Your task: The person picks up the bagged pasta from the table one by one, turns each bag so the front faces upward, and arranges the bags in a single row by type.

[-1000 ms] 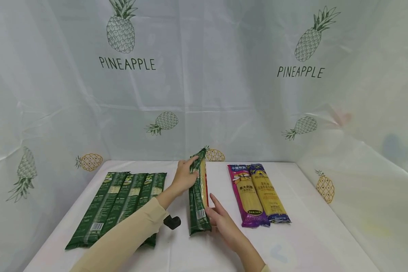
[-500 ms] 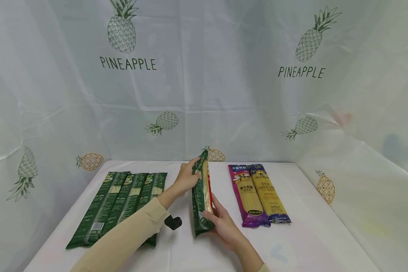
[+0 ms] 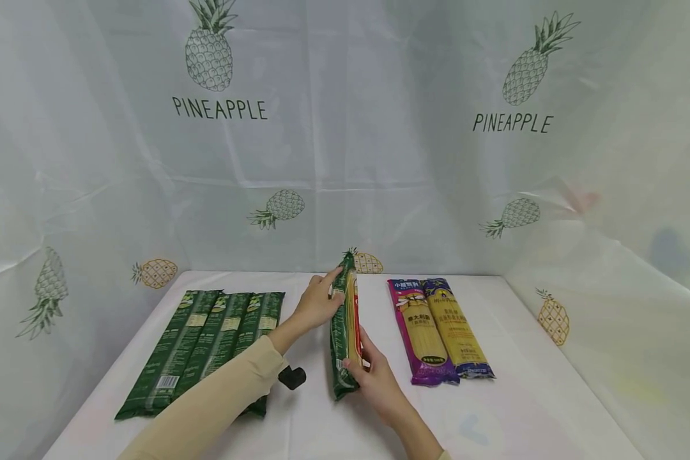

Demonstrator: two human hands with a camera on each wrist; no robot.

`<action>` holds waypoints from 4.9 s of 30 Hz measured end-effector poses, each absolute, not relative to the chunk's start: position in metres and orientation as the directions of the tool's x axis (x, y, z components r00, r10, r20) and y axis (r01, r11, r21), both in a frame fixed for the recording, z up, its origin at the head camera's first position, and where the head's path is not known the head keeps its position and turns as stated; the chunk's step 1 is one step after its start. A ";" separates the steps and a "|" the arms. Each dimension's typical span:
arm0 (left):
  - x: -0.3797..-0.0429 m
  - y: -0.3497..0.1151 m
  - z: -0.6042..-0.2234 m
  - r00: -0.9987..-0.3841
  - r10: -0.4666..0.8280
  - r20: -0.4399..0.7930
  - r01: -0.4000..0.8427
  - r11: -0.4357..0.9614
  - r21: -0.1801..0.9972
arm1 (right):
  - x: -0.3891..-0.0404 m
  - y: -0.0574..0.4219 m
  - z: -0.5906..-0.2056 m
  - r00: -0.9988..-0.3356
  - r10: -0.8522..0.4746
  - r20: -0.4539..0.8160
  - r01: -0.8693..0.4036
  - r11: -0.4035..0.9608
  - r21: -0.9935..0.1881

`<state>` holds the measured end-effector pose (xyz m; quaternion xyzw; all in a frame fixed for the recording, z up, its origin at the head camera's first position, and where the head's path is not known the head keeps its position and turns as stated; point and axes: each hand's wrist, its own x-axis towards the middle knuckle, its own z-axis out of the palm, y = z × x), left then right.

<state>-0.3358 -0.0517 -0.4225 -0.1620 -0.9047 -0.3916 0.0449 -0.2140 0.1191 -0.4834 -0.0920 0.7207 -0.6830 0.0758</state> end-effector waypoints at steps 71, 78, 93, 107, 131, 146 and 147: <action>-0.339 -0.058 -0.428 -0.936 0.301 0.185 0.332 0.570 0.752 | -0.214 0.126 -0.486 -0.972 -0.234 -0.020 0.006 0.061 -0.998; -0.342 -0.059 -0.432 -0.933 0.289 0.212 0.348 0.587 0.731 | -0.212 0.123 -0.486 -0.978 -0.209 0.018 -0.038 0.090 -0.995; -0.340 -0.058 -0.429 -0.957 0.222 0.185 0.274 0.493 0.826 | -0.211 0.122 -0.480 -0.985 -0.169 0.030 -0.057 0.156 -0.986; -0.343 -0.060 -0.430 -0.978 0.190 0.081 0.145 0.353 0.924 | -0.212 0.134 -0.469 -0.948 -0.306 -0.094 0.077 0.065 -0.995; -0.337 -0.062 -0.428 -0.944 0.319 0.088 0.221 0.408 0.886 | -0.212 0.136 -0.478 -0.977 -0.214 0.003 -0.016 0.060 -0.998; -0.341 -0.059 -0.428 -0.960 0.270 0.067 0.151 0.304 0.941 | -0.213 0.141 -0.476 -0.984 -0.180 0.020 -0.047 0.149 -0.988; -0.341 -0.059 -0.428 -0.962 0.265 0.061 0.140 0.293 0.946 | -0.213 0.142 -0.475 -0.983 -0.184 0.017 -0.047 0.158 -0.986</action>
